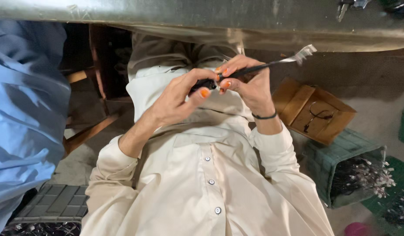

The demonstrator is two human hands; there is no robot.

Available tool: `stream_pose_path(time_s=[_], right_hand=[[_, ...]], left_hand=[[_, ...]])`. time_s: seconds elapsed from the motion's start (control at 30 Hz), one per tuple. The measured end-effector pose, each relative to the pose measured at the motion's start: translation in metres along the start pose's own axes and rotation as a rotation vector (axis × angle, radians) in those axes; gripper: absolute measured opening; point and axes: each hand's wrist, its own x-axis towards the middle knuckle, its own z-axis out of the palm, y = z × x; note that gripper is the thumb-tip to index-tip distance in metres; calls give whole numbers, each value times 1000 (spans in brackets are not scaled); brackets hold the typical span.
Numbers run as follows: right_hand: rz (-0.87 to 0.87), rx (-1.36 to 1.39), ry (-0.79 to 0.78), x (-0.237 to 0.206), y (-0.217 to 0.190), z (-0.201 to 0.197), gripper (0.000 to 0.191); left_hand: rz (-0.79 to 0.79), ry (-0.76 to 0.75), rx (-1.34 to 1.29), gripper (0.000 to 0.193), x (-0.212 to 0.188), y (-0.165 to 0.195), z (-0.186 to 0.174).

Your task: The person sits at a workbench assembling a cable connector. They hold a black cable with color-coded wires, use blue-handled pliers to work on the wire ends, and press and twist the connector body onto the cable, repeating the fitting steps while seated among crates of similar cable assemblies.

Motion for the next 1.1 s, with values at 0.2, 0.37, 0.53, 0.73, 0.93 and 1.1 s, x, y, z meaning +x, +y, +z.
stream_pose_path(time_s=[0.2,0.37,0.53,0.73,0.93,1.1], right_hand=[[-164,-297,-187,1,-9,-9,22],[-391,-553,-158,0,-17,10,17],[-549,-870,-294,3,-51,28,13],[-313,-1069,-458,-11,-100,41,18],[-295,-1111,-527,-16,-92,35,19],[-306,-626,-417,1,-44,9,18]], left_hand=[[65,-56,-170,17,-16,-28,8],[93,-25,-267,10,-23,-39,25],[-52,18,-527,29,-26,-33,25],[-131,-83,-395,30,-27,-27,17],[-252,-106,-210,32,-25,-26,10],[-73,88,-336,31,-20,-29,37]])
